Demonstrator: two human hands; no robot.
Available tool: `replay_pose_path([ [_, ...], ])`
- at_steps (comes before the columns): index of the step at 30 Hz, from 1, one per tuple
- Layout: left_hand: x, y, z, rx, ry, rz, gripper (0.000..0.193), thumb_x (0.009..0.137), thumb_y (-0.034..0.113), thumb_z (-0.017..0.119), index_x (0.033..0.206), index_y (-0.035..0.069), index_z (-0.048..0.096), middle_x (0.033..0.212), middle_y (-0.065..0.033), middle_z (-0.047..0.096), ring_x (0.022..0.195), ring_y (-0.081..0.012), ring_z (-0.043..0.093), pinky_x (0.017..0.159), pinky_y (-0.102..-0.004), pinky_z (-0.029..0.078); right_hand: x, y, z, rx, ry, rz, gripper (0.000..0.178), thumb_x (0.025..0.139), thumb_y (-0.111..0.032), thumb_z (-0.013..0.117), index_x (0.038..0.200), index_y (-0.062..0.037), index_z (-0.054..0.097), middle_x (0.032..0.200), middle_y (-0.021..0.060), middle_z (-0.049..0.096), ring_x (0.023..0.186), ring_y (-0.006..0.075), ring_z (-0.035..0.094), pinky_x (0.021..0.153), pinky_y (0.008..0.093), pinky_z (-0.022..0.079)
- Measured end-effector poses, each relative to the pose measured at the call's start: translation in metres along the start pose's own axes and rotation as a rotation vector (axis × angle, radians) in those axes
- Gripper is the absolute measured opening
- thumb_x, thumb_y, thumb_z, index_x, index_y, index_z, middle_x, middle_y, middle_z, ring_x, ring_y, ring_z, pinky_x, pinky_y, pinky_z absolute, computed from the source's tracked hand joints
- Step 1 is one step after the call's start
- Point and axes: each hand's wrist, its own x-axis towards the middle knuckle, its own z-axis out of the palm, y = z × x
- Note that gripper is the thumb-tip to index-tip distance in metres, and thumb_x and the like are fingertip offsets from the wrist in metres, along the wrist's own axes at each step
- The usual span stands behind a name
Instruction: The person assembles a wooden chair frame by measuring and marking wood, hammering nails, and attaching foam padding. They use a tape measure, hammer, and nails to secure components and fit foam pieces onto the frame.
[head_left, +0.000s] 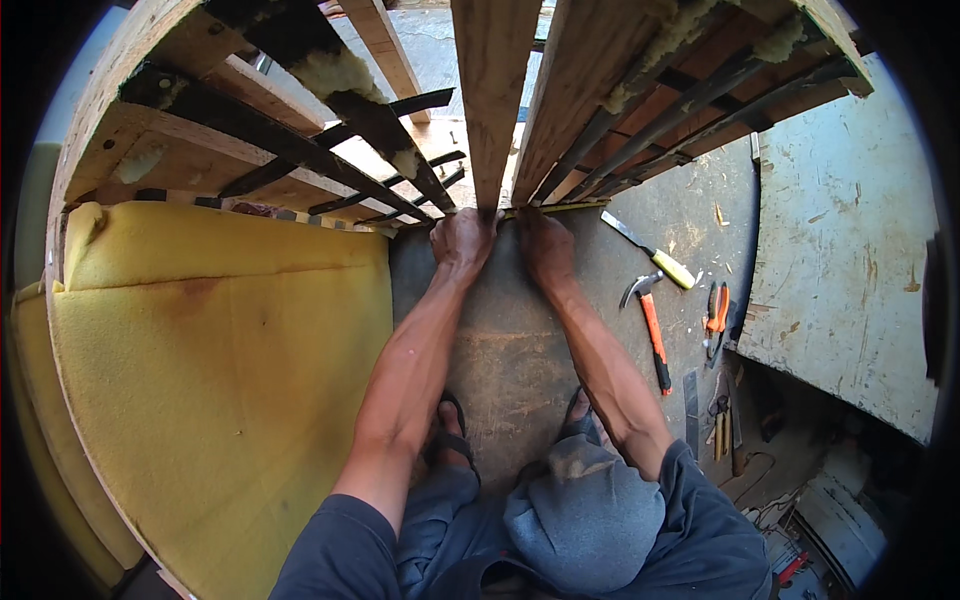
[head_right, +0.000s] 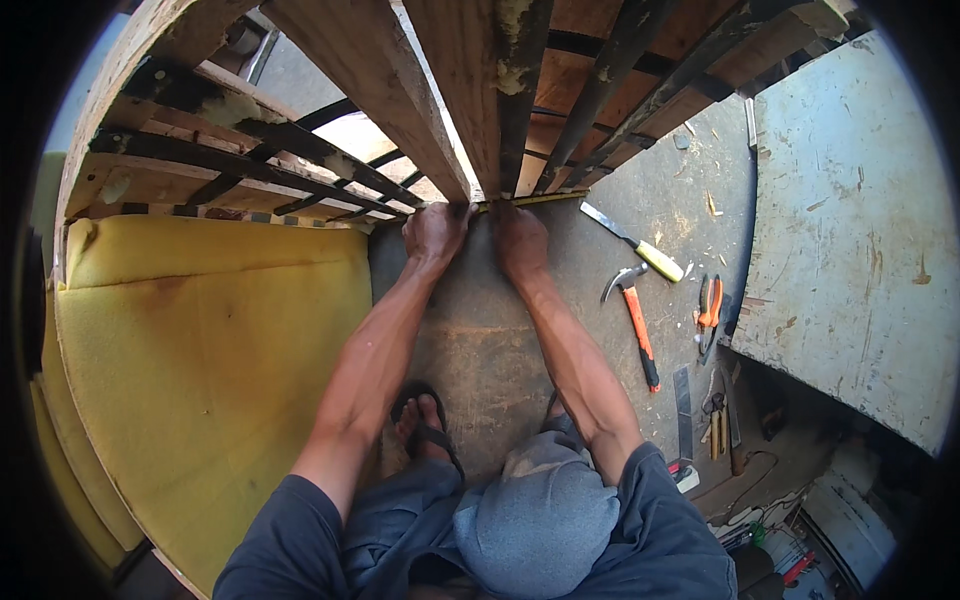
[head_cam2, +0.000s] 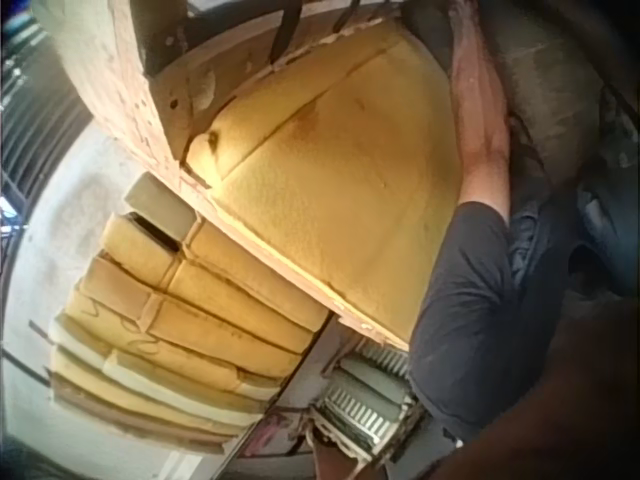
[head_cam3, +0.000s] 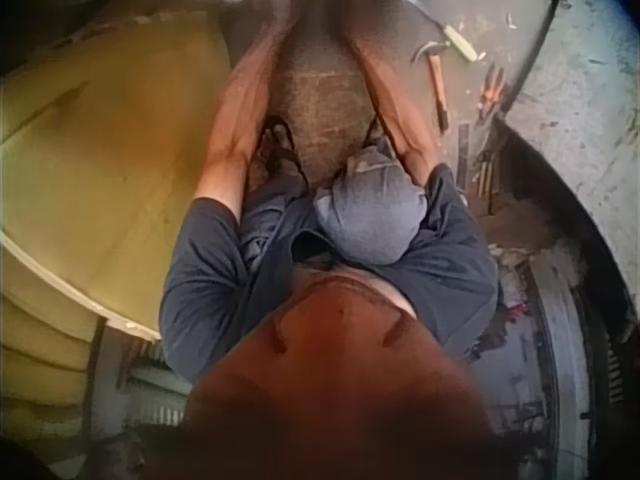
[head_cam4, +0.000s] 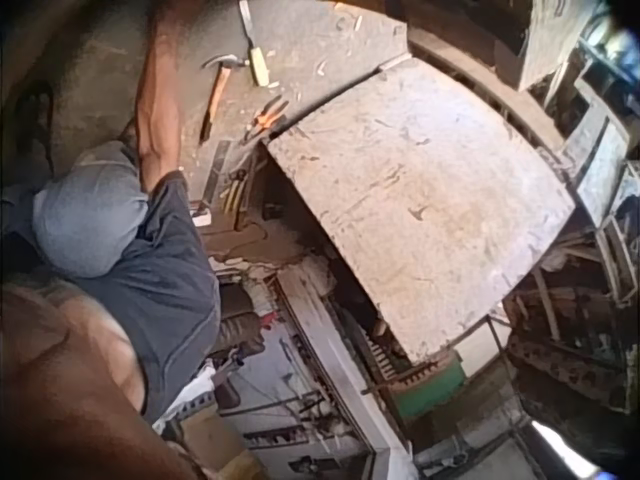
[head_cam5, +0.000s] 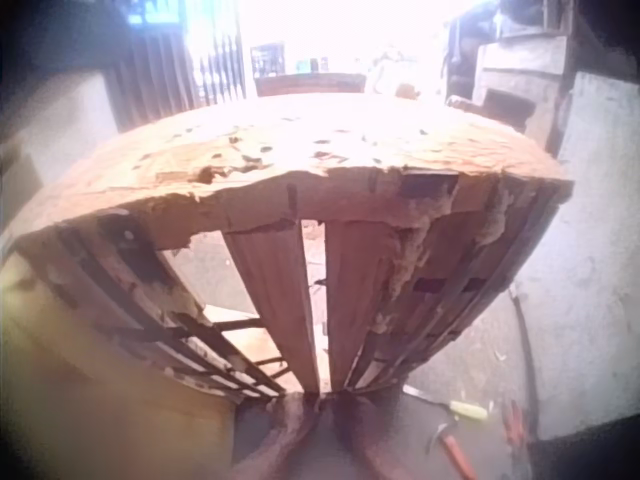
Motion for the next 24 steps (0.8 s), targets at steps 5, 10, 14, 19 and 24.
replay_pose_path([
  [5, -0.003, 0.003, -0.002, -0.031, 0.023, -0.005, 0.047, 0.087, 0.058, 0.065, 0.1, 0.014, 0.077, 0.093, -0.0192, 0.074, 0.093, -0.0417, 0.071, 0.084, -0.0493, 0.055, 0.007, -0.013, -0.001, -0.052, 0.02, -0.018, 0.014, 0.095, -0.018, 0.06, 0.104, -0.0096, 0.065, 0.078, 0.0213, 0.069, 0.074, 0.0421, 0.069, 0.064, 0.0523, 0.054],
  [10, -0.002, 0.005, -0.005, 0.015, -0.017, -0.03, 0.053, 0.087, 0.06, 0.064, 0.098, 0.01, 0.078, 0.096, -0.0206, 0.074, 0.095, -0.0411, 0.071, 0.084, -0.048, 0.055, 0.008, -0.011, -0.015, -0.037, -0.085, -0.036, 0.016, 0.095, -0.02, 0.059, 0.099, -0.0069, 0.068, 0.081, 0.0225, 0.069, 0.078, 0.0438, 0.069, 0.066, 0.0533, 0.055],
  [14, 0.007, 0.001, -0.006, -0.014, 0.067, 0.022, 0.052, 0.087, 0.06, 0.065, 0.097, 0.01, 0.078, 0.096, -0.0206, 0.074, 0.093, -0.0417, 0.071, 0.083, -0.0485, 0.055, 0.02, -0.016, -0.034, 0.065, -0.144, -0.004, 0.021, 0.096, -0.021, 0.054, 0.1, -0.0038, 0.065, 0.083, 0.0253, 0.068, 0.082, 0.0473, 0.067, 0.071, 0.0566, 0.052],
  [19, -0.003, 0.005, -0.007, -0.013, -0.006, -0.008, 0.053, 0.086, 0.061, 0.066, 0.1, 0.01, 0.078, 0.098, -0.0193, 0.074, 0.095, -0.0422, 0.071, 0.084, -0.0489, 0.055, 0.008, -0.01, -0.031, 0.088, -0.184, 0.063, 0.027, 0.101, -0.023, 0.05, 0.115, -0.0045, 0.065, 0.098, 0.0262, 0.069, 0.094, 0.0465, 0.066, 0.08, 0.0541, 0.051],
  [24, -0.002, 0.004, -0.008, -0.03, -0.015, -0.007, 0.052, 0.086, 0.06, 0.066, 0.102, 0.012, 0.078, 0.097, -0.019, 0.074, 0.096, -0.0424, 0.07, 0.086, -0.0489, 0.054, 0.001, -0.015, -0.022, 0.032, -0.119, 0.011, 0.02, 0.098, -0.017, 0.05, 0.11, -0.0034, 0.058, 0.09, 0.0271, 0.067, 0.085, 0.0477, 0.065, 0.072, 0.0569, 0.05],
])
